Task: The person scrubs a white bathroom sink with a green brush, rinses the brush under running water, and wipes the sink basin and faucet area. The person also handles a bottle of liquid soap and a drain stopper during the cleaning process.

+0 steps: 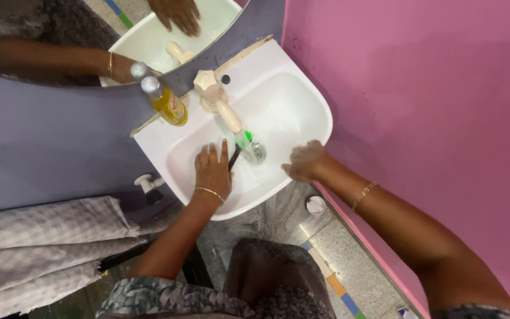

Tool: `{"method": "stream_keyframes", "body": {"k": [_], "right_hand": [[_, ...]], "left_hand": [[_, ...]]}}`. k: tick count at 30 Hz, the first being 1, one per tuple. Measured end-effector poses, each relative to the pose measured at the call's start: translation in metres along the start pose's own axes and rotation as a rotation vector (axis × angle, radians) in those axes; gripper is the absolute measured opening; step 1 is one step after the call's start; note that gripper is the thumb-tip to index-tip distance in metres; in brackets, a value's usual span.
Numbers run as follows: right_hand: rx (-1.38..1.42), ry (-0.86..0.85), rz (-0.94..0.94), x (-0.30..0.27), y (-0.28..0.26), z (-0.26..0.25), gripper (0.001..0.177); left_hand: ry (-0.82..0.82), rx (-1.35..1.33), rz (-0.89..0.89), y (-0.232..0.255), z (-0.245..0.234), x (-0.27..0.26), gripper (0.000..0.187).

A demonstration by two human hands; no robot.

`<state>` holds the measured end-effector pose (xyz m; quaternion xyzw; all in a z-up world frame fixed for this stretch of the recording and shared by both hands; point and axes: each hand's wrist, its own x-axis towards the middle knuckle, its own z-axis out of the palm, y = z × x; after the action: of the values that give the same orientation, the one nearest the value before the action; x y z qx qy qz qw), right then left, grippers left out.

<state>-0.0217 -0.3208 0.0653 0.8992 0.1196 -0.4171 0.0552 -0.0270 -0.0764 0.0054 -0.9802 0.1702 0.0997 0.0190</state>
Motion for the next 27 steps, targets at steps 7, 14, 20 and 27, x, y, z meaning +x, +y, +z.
{"method": "stream_keyframes", "body": {"k": [7, 14, 20, 27], "right_hand": [[0.113, 0.384, 0.056, -0.02, 0.014, 0.025, 0.054], [0.374, 0.74, 0.028, 0.039, 0.067, 0.032, 0.074], [0.513, 0.713, 0.031, 0.072, 0.086, -0.044, 0.074], [0.62, 0.649, -0.039, 0.118, 0.096, -0.105, 0.081]], "left_hand": [[-0.286, -0.303, 0.258, 0.055, -0.007, -0.007, 0.062], [-0.306, -0.706, 0.373, 0.107, 0.001, 0.005, 0.059], [-0.24, -0.734, 0.383, 0.157, -0.004, 0.057, 0.066], [-0.196, -0.682, 0.291, 0.178, 0.006, 0.081, 0.064]]}}
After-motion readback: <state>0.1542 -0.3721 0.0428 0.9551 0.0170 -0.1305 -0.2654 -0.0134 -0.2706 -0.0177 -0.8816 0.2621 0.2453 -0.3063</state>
